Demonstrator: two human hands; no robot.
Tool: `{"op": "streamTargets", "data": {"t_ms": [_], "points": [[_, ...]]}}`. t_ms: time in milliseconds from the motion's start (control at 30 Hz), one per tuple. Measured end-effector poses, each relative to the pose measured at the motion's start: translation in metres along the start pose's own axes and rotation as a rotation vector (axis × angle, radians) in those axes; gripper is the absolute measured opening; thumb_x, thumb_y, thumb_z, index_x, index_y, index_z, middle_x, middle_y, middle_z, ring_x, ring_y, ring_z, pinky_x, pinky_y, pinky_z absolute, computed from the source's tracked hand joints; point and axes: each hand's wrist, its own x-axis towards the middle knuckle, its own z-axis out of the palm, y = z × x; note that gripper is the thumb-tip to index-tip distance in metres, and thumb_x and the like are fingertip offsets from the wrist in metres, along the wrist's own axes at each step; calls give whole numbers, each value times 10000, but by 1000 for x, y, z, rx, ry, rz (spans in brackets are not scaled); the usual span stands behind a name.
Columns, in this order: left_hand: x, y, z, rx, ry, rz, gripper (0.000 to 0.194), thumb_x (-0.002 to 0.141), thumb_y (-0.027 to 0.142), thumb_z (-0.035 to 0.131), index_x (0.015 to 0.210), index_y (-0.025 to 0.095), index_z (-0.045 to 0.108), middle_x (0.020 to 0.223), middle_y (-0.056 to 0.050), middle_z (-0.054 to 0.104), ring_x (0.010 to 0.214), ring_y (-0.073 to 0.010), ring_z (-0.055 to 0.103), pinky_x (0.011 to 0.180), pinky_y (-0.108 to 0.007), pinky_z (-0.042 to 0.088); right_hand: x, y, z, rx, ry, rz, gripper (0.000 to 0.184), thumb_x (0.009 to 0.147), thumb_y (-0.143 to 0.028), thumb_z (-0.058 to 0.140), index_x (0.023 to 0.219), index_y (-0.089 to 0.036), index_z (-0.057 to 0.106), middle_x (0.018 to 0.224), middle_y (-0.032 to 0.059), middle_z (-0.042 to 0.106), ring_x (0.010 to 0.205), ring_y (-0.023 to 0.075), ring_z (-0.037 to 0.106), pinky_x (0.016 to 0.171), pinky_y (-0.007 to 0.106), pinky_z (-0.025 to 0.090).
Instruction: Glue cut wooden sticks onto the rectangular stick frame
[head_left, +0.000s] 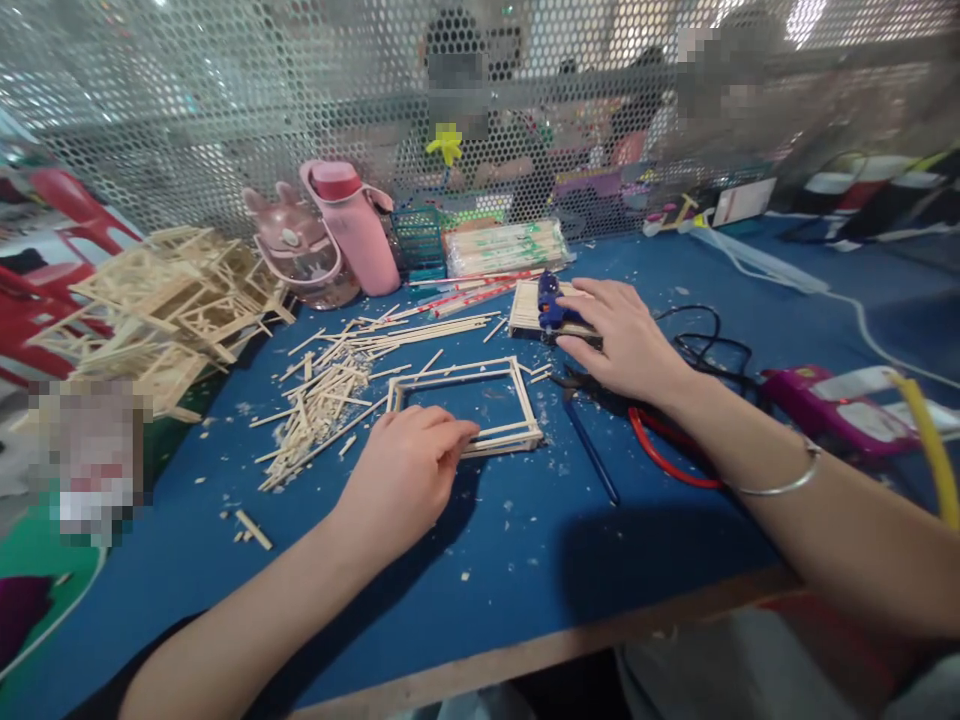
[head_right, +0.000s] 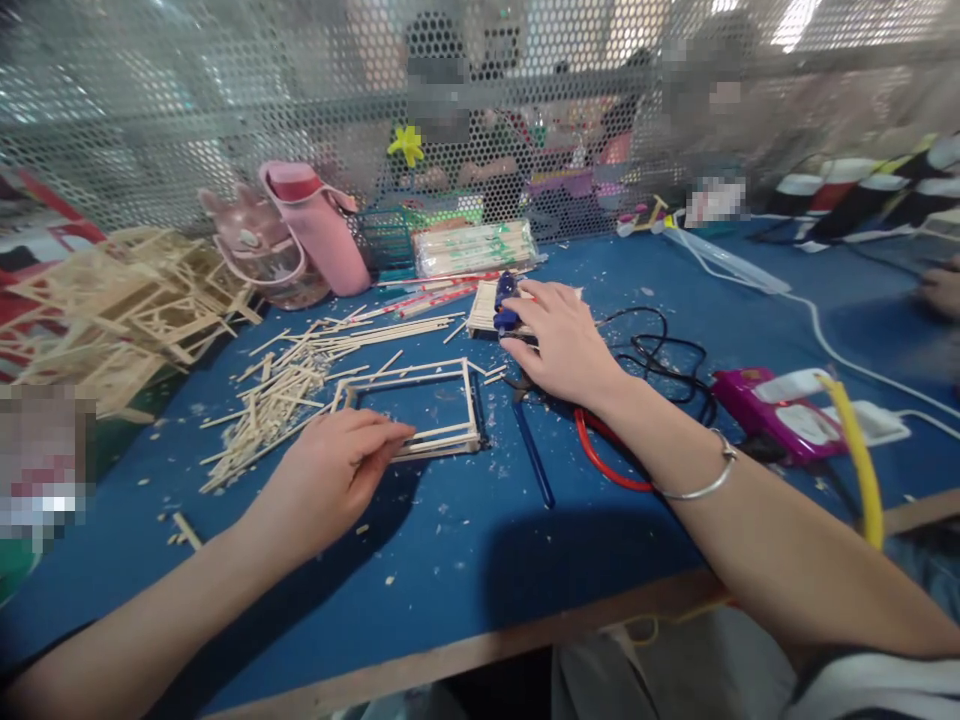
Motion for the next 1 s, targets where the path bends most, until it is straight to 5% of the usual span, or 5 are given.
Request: {"op": "streamTargets", "data": {"t_ms": [533,667,833,1000], "points": [[-2,1,0,20,-14,3,266,854,216,435,961,228,679,968,-41,666,886,-214,567,799,-394,405,3,-23,-9,226,43,-103,312,865,-234,451,1132,-150,588,1188,128,602,1155,244,496,993,437,360],[-2,-5,-4,-52,97,10,325,870,220,394,1080,192,640,1066,-64,647,985,-213,557,877,-386,409,4,-44,-20,288,31,-92,297,876,-224,433,1114,-151,596,1135,109,635,1084,217,553,952,392,405],[-10,-46,-21,-180,490,-279,374,872,225,347,1165,141,565,1010,-66,652,934,-178,578,872,-337,429,-11,-86,-16,287,99,-191,270,865,-271,489,1078,-160,614,1086,104,660,1040,222,572,911,388,421],[-24,-85,-16,-539,273,-540,281,840,246,382,995,142,591,769,-33,644,637,-120,578,634,-249,479,-31,-131,11,36,-62,-470,326,915,-247,428,1199,-152,557,1260,113,579,1143,251,515,991,465,293]]}}
